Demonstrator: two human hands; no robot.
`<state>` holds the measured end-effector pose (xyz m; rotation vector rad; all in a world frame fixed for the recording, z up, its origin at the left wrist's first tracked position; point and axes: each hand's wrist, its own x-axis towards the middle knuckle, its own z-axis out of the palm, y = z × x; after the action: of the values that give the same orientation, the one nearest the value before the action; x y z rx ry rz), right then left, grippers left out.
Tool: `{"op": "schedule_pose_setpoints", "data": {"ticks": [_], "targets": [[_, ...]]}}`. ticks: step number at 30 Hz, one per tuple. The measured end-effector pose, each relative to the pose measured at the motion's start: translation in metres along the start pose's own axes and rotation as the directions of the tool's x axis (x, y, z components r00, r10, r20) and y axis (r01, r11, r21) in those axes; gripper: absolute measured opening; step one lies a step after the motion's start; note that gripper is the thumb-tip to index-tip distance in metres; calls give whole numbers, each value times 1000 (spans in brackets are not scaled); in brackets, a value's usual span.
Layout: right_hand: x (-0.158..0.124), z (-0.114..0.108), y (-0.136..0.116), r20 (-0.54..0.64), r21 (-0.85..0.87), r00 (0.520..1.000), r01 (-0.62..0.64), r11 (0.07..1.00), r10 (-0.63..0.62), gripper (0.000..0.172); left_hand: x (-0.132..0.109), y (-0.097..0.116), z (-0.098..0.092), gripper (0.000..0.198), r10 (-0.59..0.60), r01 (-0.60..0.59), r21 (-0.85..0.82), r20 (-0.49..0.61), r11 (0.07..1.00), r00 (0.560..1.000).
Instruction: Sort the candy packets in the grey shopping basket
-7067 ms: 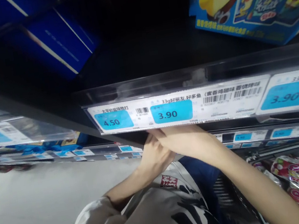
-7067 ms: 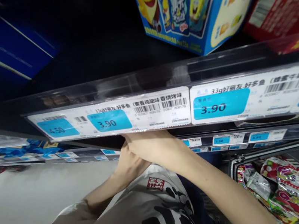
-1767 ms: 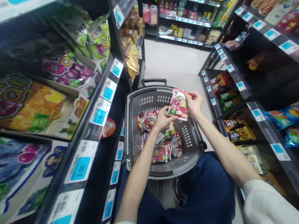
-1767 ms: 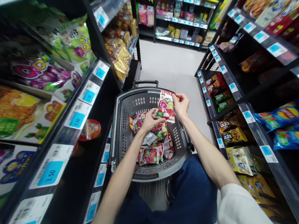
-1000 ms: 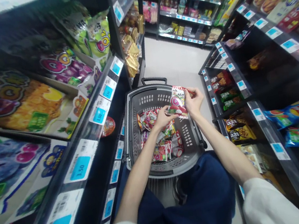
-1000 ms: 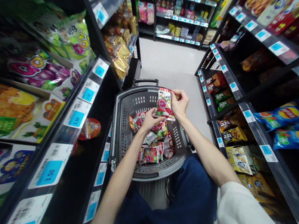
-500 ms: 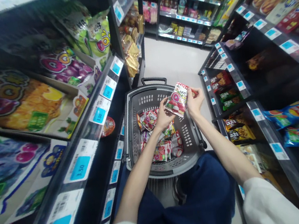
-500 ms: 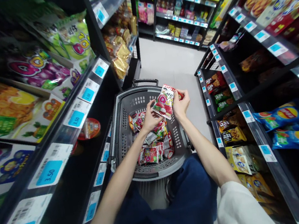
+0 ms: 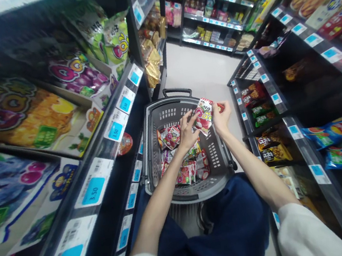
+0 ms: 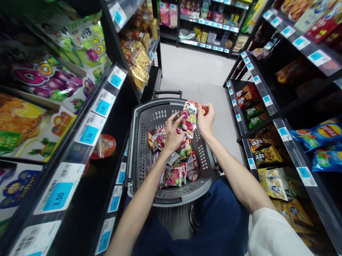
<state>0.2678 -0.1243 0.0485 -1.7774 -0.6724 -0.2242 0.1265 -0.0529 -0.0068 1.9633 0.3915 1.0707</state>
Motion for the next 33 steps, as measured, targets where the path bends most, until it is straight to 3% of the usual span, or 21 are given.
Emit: {"op": "schedule_pose_setpoints", "data": {"ticks": [4,7,10,13,17,20,23,29,33], "targets": [[1,1,4,-7,60,999,-49,997,49,39,-3,0,1,62,214,-213,-19,135,977,968],[3,2,9,-10,205,995,-95,974,99,46,-4,2,1,51,243,-229,-112,143,967,959],[4,5,11,99,303,982,-182,936,159,56,-2,3,2,44,107,-86,-229,80,970,991],[4,8,11,256,342,947,-279,897,197,65,4,2,4,34,-139,109,-396,-47,912,989],[2,10,10,261,352,954,-239,905,150,52,13,-7,7,27,-443,191,-712,-186,676,877],[0,11,11,281,368,952,-223,903,121,45,16,-11,8,33,-594,204,-856,-140,475,792],[-3,14,11,312,394,943,-243,887,119,44,15,-12,7,36,-652,239,-890,-82,389,754],[-3,12,6,276,445,951,-256,858,141,38,10,-14,5,38,-682,309,-803,-158,510,714],[-2,10,7,202,476,956,-286,832,213,34,10,-16,5,42,-701,311,-831,-125,461,703]]}}
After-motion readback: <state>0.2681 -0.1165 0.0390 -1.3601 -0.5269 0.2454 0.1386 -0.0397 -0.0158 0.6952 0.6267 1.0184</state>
